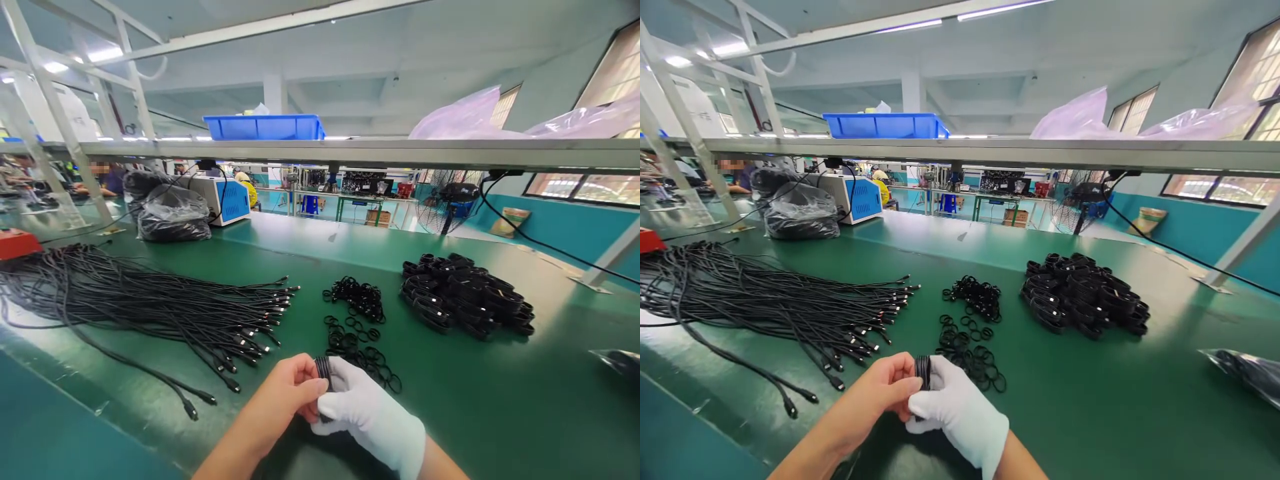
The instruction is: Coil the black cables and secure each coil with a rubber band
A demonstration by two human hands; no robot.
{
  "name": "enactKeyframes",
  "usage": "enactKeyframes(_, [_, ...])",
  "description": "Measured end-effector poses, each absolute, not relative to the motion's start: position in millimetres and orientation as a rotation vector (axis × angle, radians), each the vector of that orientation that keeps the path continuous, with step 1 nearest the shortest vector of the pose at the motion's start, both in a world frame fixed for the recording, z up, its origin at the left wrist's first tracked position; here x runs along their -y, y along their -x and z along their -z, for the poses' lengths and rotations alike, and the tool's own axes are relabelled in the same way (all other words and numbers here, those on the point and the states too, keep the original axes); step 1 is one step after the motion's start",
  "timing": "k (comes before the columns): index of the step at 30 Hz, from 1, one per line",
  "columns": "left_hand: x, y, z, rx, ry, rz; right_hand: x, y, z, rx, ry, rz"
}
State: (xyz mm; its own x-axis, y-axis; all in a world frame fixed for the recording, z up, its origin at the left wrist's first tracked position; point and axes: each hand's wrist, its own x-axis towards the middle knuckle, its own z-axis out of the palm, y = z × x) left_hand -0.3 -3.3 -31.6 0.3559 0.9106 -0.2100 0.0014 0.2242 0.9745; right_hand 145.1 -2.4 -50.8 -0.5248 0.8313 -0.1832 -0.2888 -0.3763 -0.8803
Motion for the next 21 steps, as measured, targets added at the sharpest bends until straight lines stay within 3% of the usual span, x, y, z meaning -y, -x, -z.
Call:
enactKeyframes(9, [1.8,5.4,34.1,-0.885,-1.205,-0.8,5.5,-148.0,48.4,1.053,0.763,-2.021])
enactKeyframes(15, [7.9,5.6,29.5,-1.351,-1.66,-0.966,6.3,-148.1,44.6,1.006,0.749,-2.058])
enactKeyframes(21, [13.1,-3.2,42.3,-1.477,-2.004,-1.158,9.9,-143.6,39.9,1.089,0.754,-2.004])
